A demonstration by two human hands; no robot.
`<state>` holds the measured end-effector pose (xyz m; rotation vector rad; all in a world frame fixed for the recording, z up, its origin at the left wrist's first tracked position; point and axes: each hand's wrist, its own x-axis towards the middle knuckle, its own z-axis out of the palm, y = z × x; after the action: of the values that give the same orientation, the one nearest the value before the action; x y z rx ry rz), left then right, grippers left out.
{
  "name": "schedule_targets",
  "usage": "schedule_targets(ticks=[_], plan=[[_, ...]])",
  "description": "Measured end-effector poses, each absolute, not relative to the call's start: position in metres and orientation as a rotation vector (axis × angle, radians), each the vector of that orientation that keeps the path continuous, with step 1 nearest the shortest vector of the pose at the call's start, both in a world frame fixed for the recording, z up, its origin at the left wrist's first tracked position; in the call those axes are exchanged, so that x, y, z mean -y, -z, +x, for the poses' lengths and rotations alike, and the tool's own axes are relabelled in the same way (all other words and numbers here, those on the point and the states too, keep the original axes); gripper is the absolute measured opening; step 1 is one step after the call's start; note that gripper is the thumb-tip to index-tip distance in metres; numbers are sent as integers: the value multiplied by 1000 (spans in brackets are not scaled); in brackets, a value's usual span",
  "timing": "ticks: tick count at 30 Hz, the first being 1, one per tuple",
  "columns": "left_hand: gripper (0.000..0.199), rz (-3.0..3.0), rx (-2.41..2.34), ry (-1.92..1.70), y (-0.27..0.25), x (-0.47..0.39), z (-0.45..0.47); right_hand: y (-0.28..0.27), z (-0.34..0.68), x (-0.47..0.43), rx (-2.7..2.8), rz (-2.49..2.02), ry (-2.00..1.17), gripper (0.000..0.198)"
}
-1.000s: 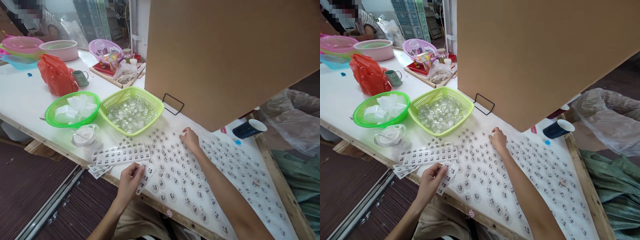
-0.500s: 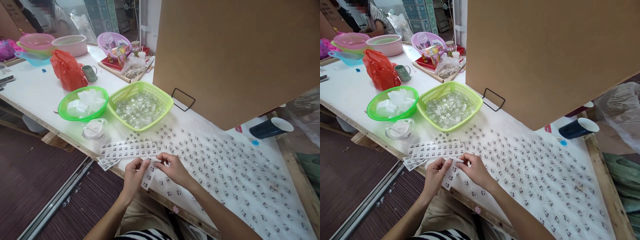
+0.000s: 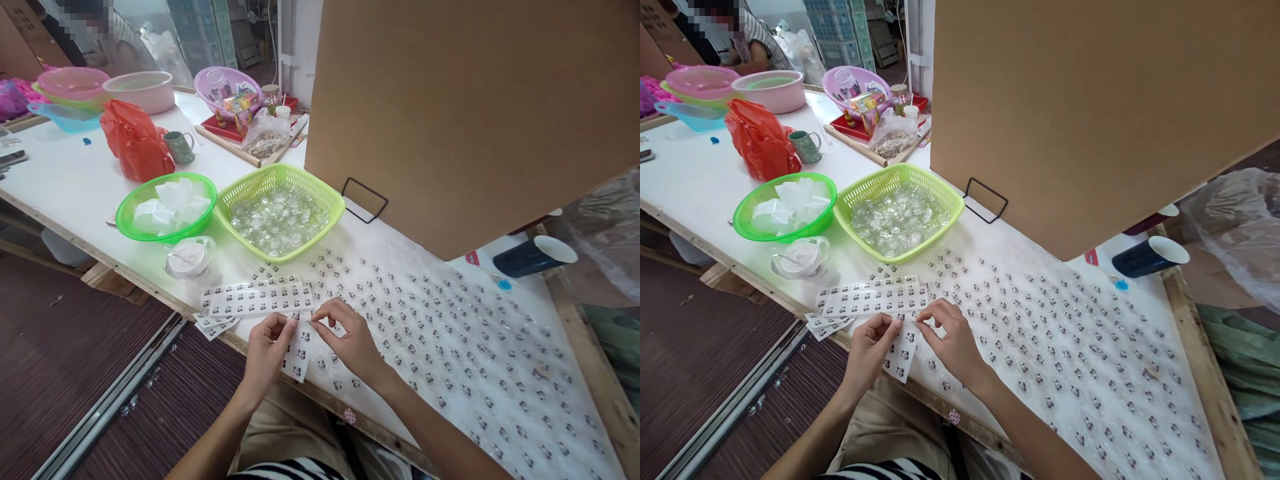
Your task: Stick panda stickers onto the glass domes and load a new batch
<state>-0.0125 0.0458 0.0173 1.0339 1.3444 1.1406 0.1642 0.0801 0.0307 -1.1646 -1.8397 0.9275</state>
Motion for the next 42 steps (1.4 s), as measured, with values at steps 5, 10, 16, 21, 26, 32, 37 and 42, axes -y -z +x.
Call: schedule_targets(ticks=[5, 10, 16, 21, 26, 32, 37, 42], plan=[[32, 1099, -1388, -1145, -18, -45, -11, -37, 165, -86, 1614, -1205, -956, 6], [33, 1143, -1389, -1120, -16, -46, -8, -33, 151, -94, 1538, -1166, -1281, 36], [30, 1164, -1399, -1113, -12, -47, -12, -40, 158, -113, 1418, -1079, -1294, 35], [29, 1148, -1393, -1114, -9, -50, -14, -29, 215, -191, 1246, -1214, -974, 47], [29, 1154, -1386, -1110, -6, -52, -18, 15, 259, -262, 1224, -1549, -881, 46], [30, 1147, -1413, -1114, -3, -54, -24, 42, 266, -277, 1360, -1729, -849, 40], [31, 1141, -1396, -1103, -5, -57, -22, 44, 263, -280, 1458, -1784, -792, 37], [32, 1128, -1388, -1087, -5, -57, -22, 47, 256, -285, 1590, -1823, -681, 35]])
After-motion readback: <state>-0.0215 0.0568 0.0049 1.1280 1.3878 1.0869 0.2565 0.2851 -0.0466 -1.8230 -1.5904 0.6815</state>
